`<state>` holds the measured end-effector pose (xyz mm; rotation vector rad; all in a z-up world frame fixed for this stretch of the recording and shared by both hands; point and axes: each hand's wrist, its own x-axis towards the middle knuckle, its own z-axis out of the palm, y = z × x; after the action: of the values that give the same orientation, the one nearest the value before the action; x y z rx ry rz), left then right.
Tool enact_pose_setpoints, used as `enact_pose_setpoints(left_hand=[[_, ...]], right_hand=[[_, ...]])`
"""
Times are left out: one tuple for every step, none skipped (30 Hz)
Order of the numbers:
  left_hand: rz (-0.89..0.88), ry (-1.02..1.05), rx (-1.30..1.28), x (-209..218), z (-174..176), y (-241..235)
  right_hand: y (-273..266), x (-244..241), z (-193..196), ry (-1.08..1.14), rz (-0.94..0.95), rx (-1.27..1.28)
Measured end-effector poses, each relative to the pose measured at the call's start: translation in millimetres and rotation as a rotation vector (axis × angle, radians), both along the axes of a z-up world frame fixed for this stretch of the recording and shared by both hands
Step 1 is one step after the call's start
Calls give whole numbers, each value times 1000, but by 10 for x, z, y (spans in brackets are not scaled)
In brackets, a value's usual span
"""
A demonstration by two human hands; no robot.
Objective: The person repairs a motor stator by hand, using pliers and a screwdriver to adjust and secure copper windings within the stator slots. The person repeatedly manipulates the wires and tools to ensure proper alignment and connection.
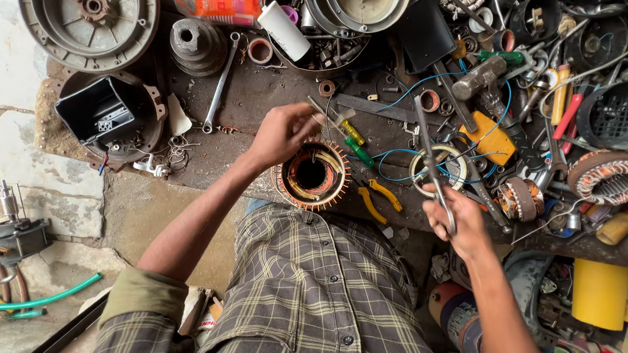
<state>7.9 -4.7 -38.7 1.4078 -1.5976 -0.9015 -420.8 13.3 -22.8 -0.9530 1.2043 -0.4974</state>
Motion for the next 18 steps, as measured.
enact_pose_setpoints(left_hand=[[62,189,142,-21,-33,16],[124,378,283,-39,-66,27],[138,433,279,-44,-95,15],[152,488,275,-50,-121,-5],[168,542,271,-57,-140,-11],[170,554,277,-67,-153,-3],[168,565,282,-90,-160,-1],[166,577,288,-108,-159,6],[148,534,297,-116,-149,18],[129,492,306,-127,-133,35],[112,450,313,-133,-117,32],[105,449,304,-140,-101,23],[108,448,298,-146,-89,39],[111,446,292,-146,-78,54],[124,460,302,-134,-66,64],[137,475,311,-129,-57,65],[146,489,322,-130,-50,67],[145,468,316,-132,-42,72]], right_hand=[[25,72,177,289,122,-212],[47,141,360,578,245,-425],[66,209,533,866,365,-638],[66,271,695,854,463,-790],[45,330,836,835,563,-943],[22,402,939,810,664,-1095],[1,482,1006,842,735,-1159],[-27,552,1053,872,807,-1221],[-59,610,1085,905,879,-1285],[-86,664,1099,934,907,-1306],[-124,710,1103,962,936,-1329],[-153,745,1104,991,965,-1351],[-178,772,1099,985,971,-1379],[-195,799,1089,978,977,-1408],[-217,828,1071,968,983,-1439],[-239,855,1051,960,993,-1448],[-253,877,1026,956,1000,-1452],[-273,896,1001,952,1007,-1457]])
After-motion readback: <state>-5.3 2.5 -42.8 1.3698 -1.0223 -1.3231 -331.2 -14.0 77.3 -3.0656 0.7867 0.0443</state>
